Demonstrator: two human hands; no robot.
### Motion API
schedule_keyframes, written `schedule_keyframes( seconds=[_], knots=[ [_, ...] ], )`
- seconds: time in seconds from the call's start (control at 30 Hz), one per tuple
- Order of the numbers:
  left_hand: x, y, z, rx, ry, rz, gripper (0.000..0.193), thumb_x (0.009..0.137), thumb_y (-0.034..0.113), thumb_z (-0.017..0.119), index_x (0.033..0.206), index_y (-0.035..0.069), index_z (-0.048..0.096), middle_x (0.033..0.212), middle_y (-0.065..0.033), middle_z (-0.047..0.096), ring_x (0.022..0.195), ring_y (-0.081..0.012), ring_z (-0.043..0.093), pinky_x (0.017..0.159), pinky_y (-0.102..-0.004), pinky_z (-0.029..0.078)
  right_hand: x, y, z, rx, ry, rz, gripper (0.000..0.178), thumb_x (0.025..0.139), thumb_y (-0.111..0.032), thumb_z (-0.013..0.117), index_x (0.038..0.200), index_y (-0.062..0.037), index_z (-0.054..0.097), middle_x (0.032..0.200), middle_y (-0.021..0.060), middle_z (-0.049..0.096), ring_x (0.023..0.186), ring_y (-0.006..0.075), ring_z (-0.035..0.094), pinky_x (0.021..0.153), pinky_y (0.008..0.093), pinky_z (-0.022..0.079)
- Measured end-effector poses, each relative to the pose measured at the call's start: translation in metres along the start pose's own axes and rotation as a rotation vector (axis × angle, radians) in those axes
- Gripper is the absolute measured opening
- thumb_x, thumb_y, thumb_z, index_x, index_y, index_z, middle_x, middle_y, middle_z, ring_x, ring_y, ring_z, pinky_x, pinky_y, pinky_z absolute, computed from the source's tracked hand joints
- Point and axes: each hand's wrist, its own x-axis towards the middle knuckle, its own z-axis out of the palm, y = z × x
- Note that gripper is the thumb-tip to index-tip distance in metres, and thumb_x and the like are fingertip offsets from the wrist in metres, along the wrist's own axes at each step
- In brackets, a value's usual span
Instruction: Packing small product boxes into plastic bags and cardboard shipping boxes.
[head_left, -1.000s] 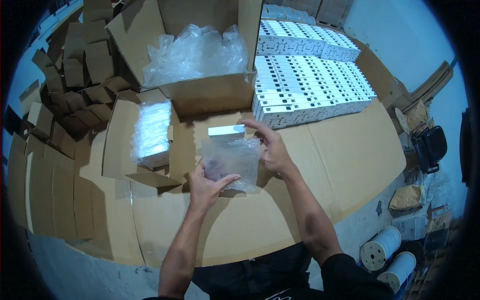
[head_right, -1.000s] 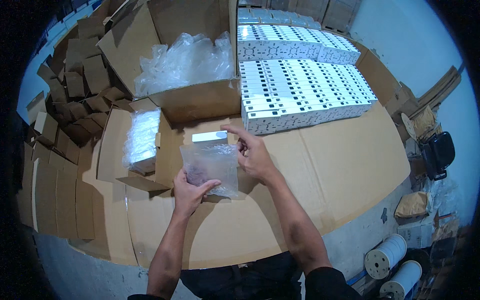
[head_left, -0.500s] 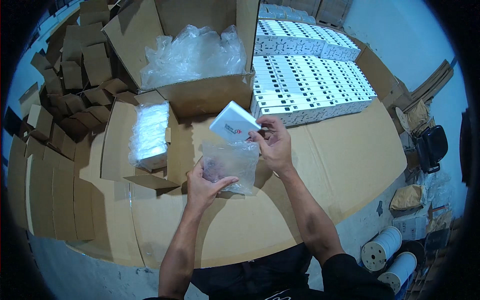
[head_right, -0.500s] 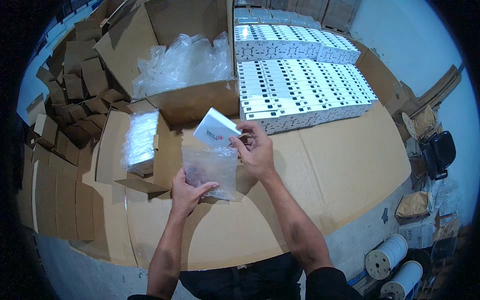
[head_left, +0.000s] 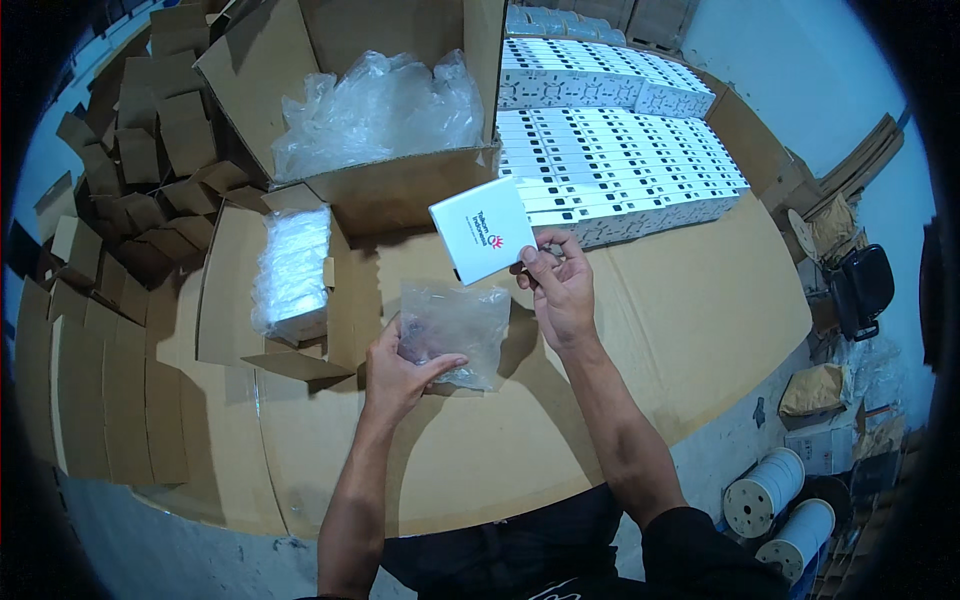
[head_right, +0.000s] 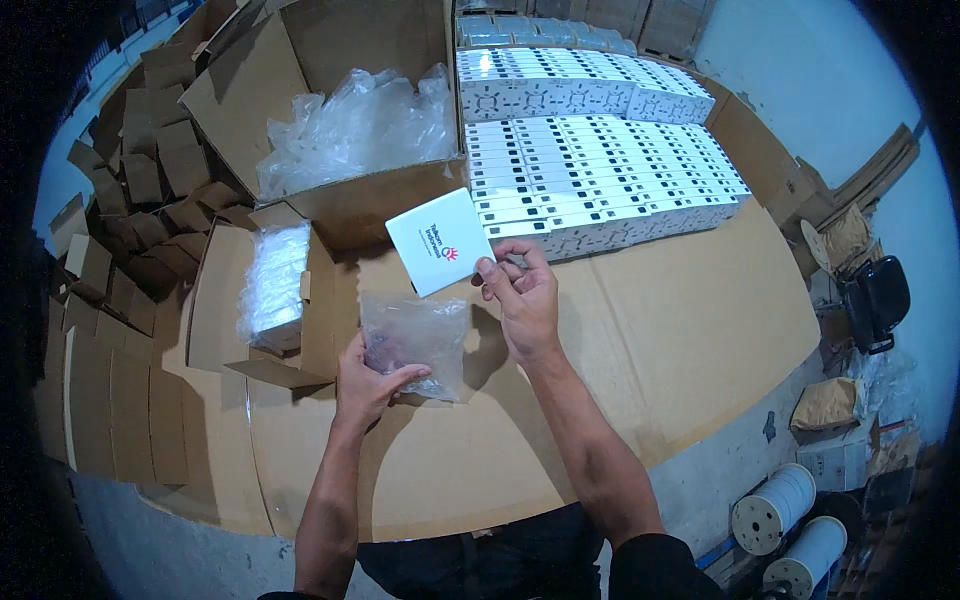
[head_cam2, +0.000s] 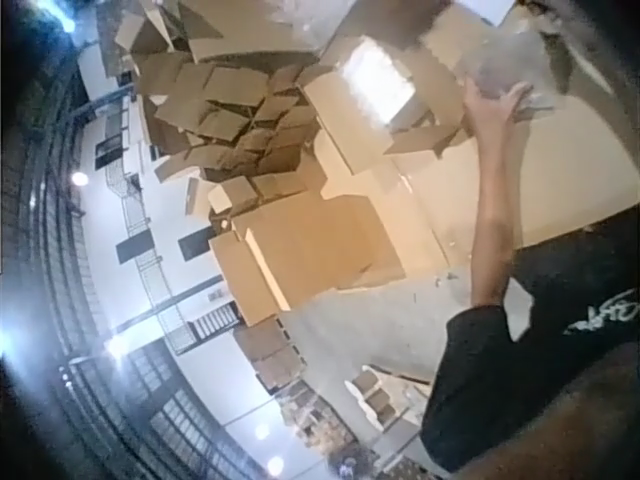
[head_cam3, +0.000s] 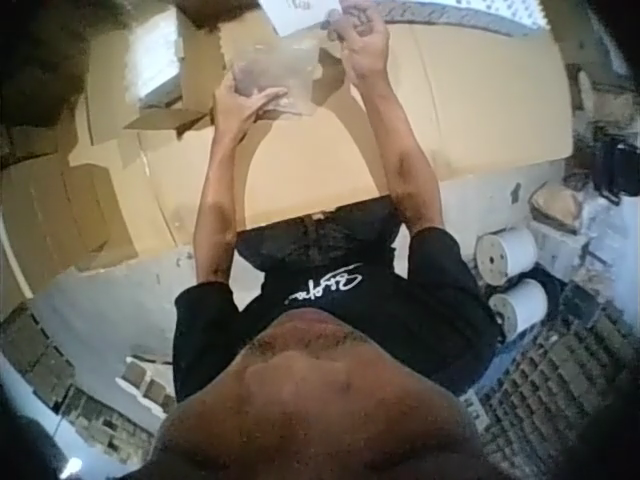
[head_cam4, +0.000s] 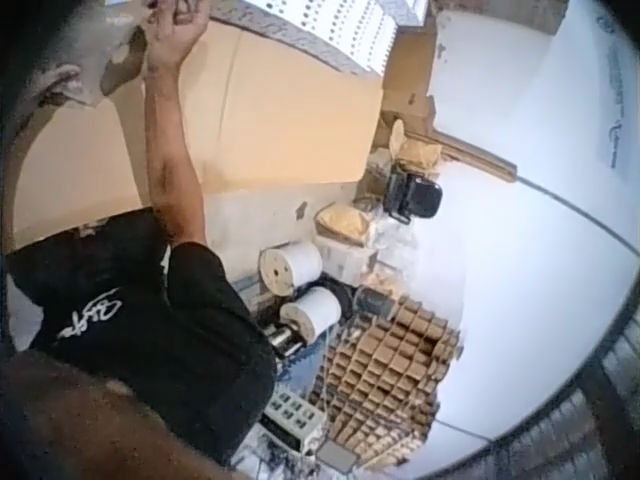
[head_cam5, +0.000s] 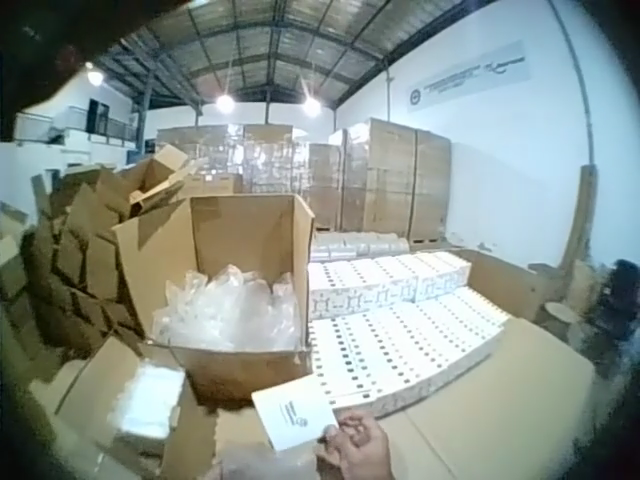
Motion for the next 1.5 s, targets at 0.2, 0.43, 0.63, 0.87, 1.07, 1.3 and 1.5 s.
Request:
schedule_keyframes(
  seconds=[0.2,0.43,0.63,0.87,1.07,1.3,1.5],
  knots=[
    [0.000,-0.001,-0.002,0.004,0.011,-0.084,0.061,0.070,0.017,0.094,0.119,0.000,0.061,0.095,-0.0065,0.072,0.067,-0.0066,0.061,0.050,-0.0216,0.048,-0.001,-0.003,-0.003,-0.021,-0.089,0.085,0.024,0.094,-0.007,0.071,0.111,-0.0044,0.054,0.095,0.0052,0.067,0.083,0.0104,0.062,0.069,0.0238,0.046],
    [0.002,-0.006,-0.004,0.041,0.015,-0.024,0.062,0.069,0.019,0.094,0.119,0.000,0.061,0.093,-0.0072,0.072,0.062,-0.0074,0.060,0.048,-0.0218,0.047,0.000,-0.007,-0.007,0.012,-0.141,0.145,0.023,0.094,-0.006,0.069,0.111,-0.0048,0.054,0.093,0.0040,0.063,0.082,0.0105,0.059,0.071,0.0248,0.047],
    [-0.001,0.009,0.001,0.018,0.030,-0.066,0.048,0.071,0.011,0.092,0.107,0.004,0.061,0.085,-0.0016,0.068,0.058,-0.0042,0.055,0.045,-0.0197,0.043,0.000,-0.007,-0.006,-0.001,-0.172,0.160,0.021,0.094,-0.005,0.068,0.109,-0.0057,0.053,0.092,0.0033,0.060,0.083,0.0110,0.059,0.073,0.0256,0.049],
    [0.007,-0.011,0.000,0.032,0.058,0.246,0.046,0.074,0.010,0.090,0.108,0.003,0.060,0.089,-0.0020,0.069,0.064,-0.0040,0.058,0.046,-0.0189,0.043,0.000,-0.010,-0.006,-0.077,-0.179,0.168,0.019,0.094,-0.005,0.066,0.107,-0.0069,0.052,0.099,0.0030,0.059,0.088,0.0105,0.060,0.076,0.0266,0.051],
    [0.000,0.000,-0.002,-0.038,-0.005,0.021,0.049,0.079,0.011,0.087,0.117,0.000,0.058,0.102,-0.0063,0.068,0.089,-0.0099,0.064,0.075,-0.0254,0.053,-0.005,-0.012,0.003,-0.129,-0.224,0.295,0.017,0.096,-0.006,0.064,0.108,-0.0061,0.051,0.101,0.0031,0.057,0.089,0.0088,0.057,0.074,0.0257,0.049],
    [0.005,-0.014,0.003,-0.230,0.030,0.025,0.027,0.097,0.014,0.069,0.117,-0.002,0.060,0.103,-0.0058,0.069,0.093,-0.0102,0.064,0.086,-0.0269,0.051,-0.002,-0.004,-0.007,-0.218,-0.285,0.253,0.014,0.095,-0.004,0.063,0.105,-0.0052,0.053,0.100,0.0034,0.058,0.089,0.0095,0.057,0.076,0.0256,0.048],
    [0.006,-0.013,0.006,-0.184,0.033,-0.017,0.025,0.102,0.018,0.064,0.116,-0.002,0.062,0.102,-0.0060,0.069,0.092,-0.0101,0.064,0.084,-0.0261,0.051,-0.004,0.008,-0.009,-0.237,-0.308,0.276,0.016,0.094,-0.005,0.067,0.105,-0.0025,0.056,0.108,0.0081,0.064,0.095,0.0121,0.061,0.085,0.0272,0.050]
  ],
)
